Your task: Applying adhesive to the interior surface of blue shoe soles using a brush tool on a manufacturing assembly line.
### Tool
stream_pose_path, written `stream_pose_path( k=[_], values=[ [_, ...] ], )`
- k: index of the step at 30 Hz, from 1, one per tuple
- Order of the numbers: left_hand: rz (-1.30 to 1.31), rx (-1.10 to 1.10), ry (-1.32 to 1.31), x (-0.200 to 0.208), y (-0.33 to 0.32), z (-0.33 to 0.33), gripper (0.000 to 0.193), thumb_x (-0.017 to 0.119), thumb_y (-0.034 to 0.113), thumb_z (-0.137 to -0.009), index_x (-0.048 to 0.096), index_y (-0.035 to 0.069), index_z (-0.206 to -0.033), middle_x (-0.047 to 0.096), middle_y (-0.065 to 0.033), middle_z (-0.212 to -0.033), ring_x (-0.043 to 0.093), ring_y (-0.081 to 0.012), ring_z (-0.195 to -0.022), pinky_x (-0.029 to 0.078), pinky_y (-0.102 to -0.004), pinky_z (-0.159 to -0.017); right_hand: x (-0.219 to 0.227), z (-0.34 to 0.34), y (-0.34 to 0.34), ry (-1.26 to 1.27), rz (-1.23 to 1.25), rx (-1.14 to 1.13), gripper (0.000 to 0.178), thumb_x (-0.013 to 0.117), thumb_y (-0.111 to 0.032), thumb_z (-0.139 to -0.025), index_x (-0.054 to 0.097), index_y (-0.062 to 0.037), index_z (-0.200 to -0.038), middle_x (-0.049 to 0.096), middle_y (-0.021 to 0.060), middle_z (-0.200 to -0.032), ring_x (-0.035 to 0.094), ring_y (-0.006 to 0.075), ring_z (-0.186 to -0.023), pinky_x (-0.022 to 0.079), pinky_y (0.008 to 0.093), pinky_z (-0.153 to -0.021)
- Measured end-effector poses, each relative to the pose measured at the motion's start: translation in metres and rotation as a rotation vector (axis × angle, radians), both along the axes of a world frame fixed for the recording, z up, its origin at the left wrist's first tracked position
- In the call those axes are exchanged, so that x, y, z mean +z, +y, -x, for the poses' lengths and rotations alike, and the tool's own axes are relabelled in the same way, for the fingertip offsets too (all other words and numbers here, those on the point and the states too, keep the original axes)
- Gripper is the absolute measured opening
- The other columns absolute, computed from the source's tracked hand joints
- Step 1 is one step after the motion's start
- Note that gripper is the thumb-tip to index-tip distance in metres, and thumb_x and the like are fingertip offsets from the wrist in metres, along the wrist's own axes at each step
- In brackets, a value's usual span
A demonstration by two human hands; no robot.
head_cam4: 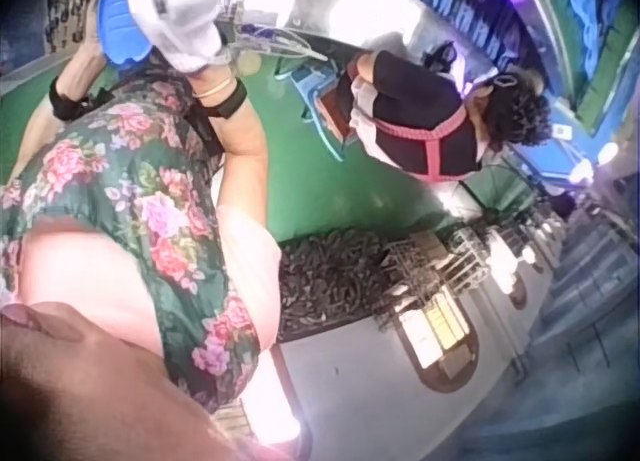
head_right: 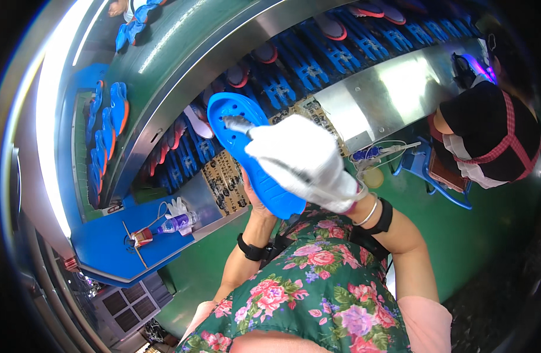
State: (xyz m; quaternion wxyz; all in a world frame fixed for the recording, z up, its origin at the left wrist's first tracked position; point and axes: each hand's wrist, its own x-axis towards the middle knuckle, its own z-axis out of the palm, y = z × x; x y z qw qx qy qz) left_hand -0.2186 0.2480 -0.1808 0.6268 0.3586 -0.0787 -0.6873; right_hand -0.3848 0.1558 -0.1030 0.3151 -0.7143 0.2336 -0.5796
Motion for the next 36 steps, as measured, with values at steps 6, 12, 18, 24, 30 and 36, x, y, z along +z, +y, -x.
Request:
stream_pose_path(
  k=[6,12,18,24,30,36],
  values=[
    [0.271,-0.071,-0.080,0.003,-0.027,0.000,0.101,0.056,0.073,-0.090,0.026,0.008,-0.160,0.039,-0.0145,-0.160,0.043,-0.0351,-0.144,0.036,-0.0544,-0.119,-0.006,-0.004,0.007,-0.029,0.024,0.174,0.027,0.079,-0.008,-0.079,0.078,-0.0098,-0.106,0.077,0.0087,-0.101,0.072,0.0264,-0.086,0.058,0.0374,-0.078],
    [0.305,-0.086,0.362,-0.002,-0.043,-0.005,0.097,0.051,0.077,-0.091,0.031,0.010,-0.158,0.045,-0.0200,-0.154,0.047,-0.0402,-0.139,0.037,-0.0568,-0.118,-0.021,-0.011,0.012,0.064,0.113,0.021,0.025,0.080,-0.006,-0.079,0.079,-0.0086,-0.104,0.076,0.0111,-0.109,0.073,0.0284,-0.094,0.057,0.0384,-0.085],
    [0.263,0.011,0.398,-0.002,-0.048,-0.005,0.092,0.058,0.077,-0.087,0.045,0.008,-0.146,0.057,-0.0171,-0.138,0.054,-0.0410,-0.129,0.046,-0.0582,-0.110,-0.026,0.000,0.009,-0.043,-0.139,0.202,0.025,0.078,-0.006,-0.083,0.077,-0.0079,-0.108,0.077,0.0096,-0.106,0.073,0.0279,-0.101,0.055,0.0408,-0.096],
    [0.301,-0.146,0.521,0.000,-0.054,-0.012,0.095,0.056,0.079,-0.087,0.046,0.005,-0.146,0.058,-0.0225,-0.136,0.061,-0.0454,-0.117,0.052,-0.0582,-0.099,-0.031,-0.008,0.033,0.045,0.054,0.201,0.023,0.081,-0.010,-0.082,0.078,-0.0122,-0.105,0.077,0.0070,-0.101,0.074,0.0248,-0.089,0.059,0.0365,-0.080],
    [0.175,0.070,0.534,0.013,-0.053,-0.014,0.099,0.055,0.081,-0.085,0.043,0.005,-0.148,0.055,-0.0236,-0.139,0.060,-0.0441,-0.117,0.052,-0.0595,-0.098,-0.038,0.001,0.019,0.002,-0.137,0.211,0.020,0.080,-0.011,-0.080,0.077,-0.0113,-0.100,0.076,0.0074,-0.099,0.072,0.0254,-0.089,0.058,0.0375,-0.076],
    [0.295,-0.335,0.515,-0.007,-0.053,-0.046,0.109,0.058,0.083,-0.081,0.037,0.002,-0.151,0.054,-0.0234,-0.139,0.058,-0.0422,-0.122,0.054,-0.0591,-0.096,-0.036,0.004,0.032,-0.011,-0.141,0.506,0.021,0.080,-0.010,-0.080,0.077,-0.0114,-0.100,0.076,0.0069,-0.098,0.072,0.0235,-0.090,0.057,0.0374,-0.079]
  ],
)
